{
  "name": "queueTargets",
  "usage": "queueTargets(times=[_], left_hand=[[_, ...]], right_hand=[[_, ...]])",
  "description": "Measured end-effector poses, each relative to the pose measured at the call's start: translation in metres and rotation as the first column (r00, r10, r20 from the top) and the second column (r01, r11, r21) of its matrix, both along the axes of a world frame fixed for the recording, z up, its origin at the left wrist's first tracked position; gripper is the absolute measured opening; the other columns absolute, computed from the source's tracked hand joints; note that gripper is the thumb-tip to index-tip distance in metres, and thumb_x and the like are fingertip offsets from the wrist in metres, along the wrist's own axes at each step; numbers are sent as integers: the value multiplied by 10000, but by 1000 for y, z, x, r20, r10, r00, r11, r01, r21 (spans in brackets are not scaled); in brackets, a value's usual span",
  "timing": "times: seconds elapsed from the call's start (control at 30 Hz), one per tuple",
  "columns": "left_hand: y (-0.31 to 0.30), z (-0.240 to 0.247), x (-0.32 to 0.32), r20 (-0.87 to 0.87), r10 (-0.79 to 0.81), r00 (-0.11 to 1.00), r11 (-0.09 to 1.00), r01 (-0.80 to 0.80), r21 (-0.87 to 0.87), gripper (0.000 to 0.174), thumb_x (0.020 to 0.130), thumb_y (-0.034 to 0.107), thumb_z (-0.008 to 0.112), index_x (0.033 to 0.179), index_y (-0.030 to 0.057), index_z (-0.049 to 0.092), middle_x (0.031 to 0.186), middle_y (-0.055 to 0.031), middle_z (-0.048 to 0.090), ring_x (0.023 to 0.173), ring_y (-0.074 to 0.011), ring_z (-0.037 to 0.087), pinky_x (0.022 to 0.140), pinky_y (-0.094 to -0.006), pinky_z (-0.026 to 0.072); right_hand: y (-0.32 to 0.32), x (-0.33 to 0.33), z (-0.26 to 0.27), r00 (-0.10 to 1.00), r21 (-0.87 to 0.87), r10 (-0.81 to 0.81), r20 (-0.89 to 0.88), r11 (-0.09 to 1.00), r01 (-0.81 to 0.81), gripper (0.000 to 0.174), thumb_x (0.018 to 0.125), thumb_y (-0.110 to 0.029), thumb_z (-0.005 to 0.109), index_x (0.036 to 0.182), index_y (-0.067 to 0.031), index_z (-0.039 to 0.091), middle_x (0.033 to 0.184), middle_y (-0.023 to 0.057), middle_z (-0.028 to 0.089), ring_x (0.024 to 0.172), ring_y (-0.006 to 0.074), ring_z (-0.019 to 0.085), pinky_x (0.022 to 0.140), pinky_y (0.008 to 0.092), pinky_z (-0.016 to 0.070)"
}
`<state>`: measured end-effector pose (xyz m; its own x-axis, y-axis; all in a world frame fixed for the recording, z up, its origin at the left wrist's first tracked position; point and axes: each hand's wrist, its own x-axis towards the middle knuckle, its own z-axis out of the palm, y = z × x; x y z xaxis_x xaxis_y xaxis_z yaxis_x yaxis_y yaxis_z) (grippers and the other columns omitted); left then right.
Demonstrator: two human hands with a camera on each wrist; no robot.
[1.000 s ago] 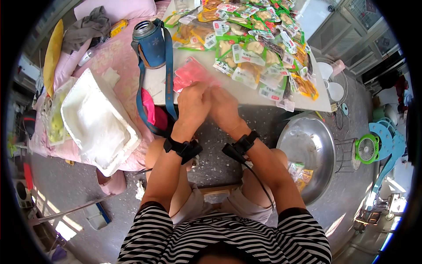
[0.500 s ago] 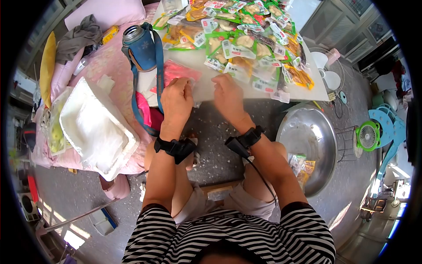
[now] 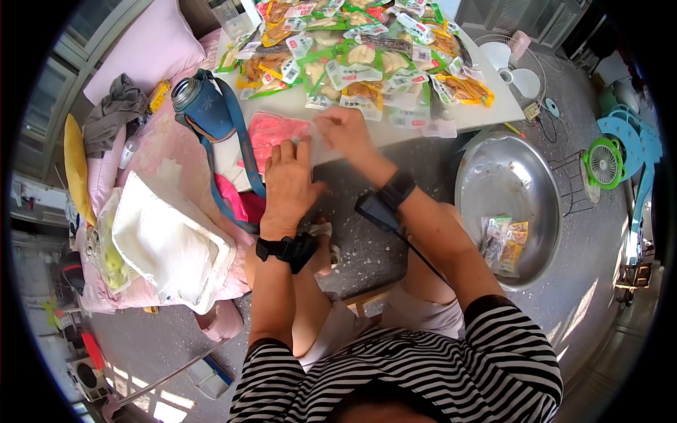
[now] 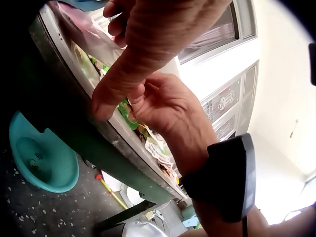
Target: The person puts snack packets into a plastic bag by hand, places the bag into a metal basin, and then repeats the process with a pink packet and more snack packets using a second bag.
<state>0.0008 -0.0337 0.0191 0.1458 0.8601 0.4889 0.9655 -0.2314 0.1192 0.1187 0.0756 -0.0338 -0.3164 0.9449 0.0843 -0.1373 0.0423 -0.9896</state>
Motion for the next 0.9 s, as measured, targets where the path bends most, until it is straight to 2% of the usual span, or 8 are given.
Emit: queueTargets(times=[0.23, 0.4, 0.47, 0.53, 0.6, 0.7, 0.77, 0.9], left_hand=[[3, -5, 6, 37, -21, 999, 991, 16, 130, 157, 685, -15, 610, 836, 25, 620, 784, -129, 543, 754, -332, 567, 639, -418, 473], [2, -2, 8, 71, -55, 996, 981, 40, 191, 153, 756, -18, 605, 890, 23, 667, 746, -136, 573, 680, -340, 577, 615, -421, 465], [2, -2, 8, 35, -141, 989, 984, 136, 116, 144, 754, -14, 605, 880, 23, 665, 739, -137, 564, 671, -334, 577, 598, -402, 461], [0, -1, 14, 54, -273, 960, 961, 270, 67, 127, 746, 3, 629, 870, 14, 653, 707, -131, 531, 623, -317, 553, 570, -374, 441], [-12, 11, 27, 314, -299, 901, 952, 305, 31, 67, 796, 28, 637, 836, -25, 646, 649, -96, 502, 572, -205, 486, 544, -323, 394], [-17, 14, 11, 426, -257, 867, 963, 196, 182, 141, 856, 67, 583, 843, -38, 677, 632, -102, 541, 584, -163, 479, 537, -303, 382], [-11, 11, -2, 429, -319, 845, 906, 138, 401, 245, 899, 129, 534, 838, -64, 673, 646, -81, 559, 589, -142, 453, 539, -285, 346], [-12, 12, -3, 637, -239, 733, 933, -9, 360, 359, 946, 207, 489, 836, -79, 675, 676, -57, 578, 606, -131, 442, 554, -274, 329]], right_hand=[[-23, 25, 33, 978, -178, -171, -121, 973, 148, 392, 863, -183, 652, 1098, 94, 504, 728, 95, 594, 545, 131, 576, 451, 252, 482], [-42, 39, 24, 967, -458, 211, -143, 852, -254, 674, 855, -562, 583, 1051, 82, 557, 723, 140, 619, 560, 161, 604, 455, 255, 472], [-52, 29, 25, 962, -450, 256, -95, 851, -271, 540, 879, -458, 587, 946, 77, 601, 722, 148, 632, 574, 179, 620, 458, 268, 474], [-47, 13, 11, 989, -316, 145, -31, 937, -147, 381, 882, -301, 554, 818, 69, 620, 692, 139, 631, 572, 205, 626, 456, 289, 474], [-32, 4, -15, 995, 29, 77, 67, 996, -79, 299, 831, -208, 537, 733, 65, 612, 648, 162, 607, 566, 234, 621, 488, 313, 479], [-47, 30, 33, 986, 317, -24, 164, 948, -30, 262, 784, -170, 552, 700, 75, 588, 616, 198, 571, 556, 262, 590, 553, 353, 484], [-43, 35, 45, 952, 520, -96, 290, 851, -72, 252, 817, -152, 527, 704, 71, 557, 595, 151, 562, 490, 208, 513, 491, 325, 436], [-95, 113, 92, 978, 486, -76, 194, 873, -28, 248, 806, -139, 549, 681, 74, 573, 579, 175, 573, 536, 221, 600, 521, 375, 453]])
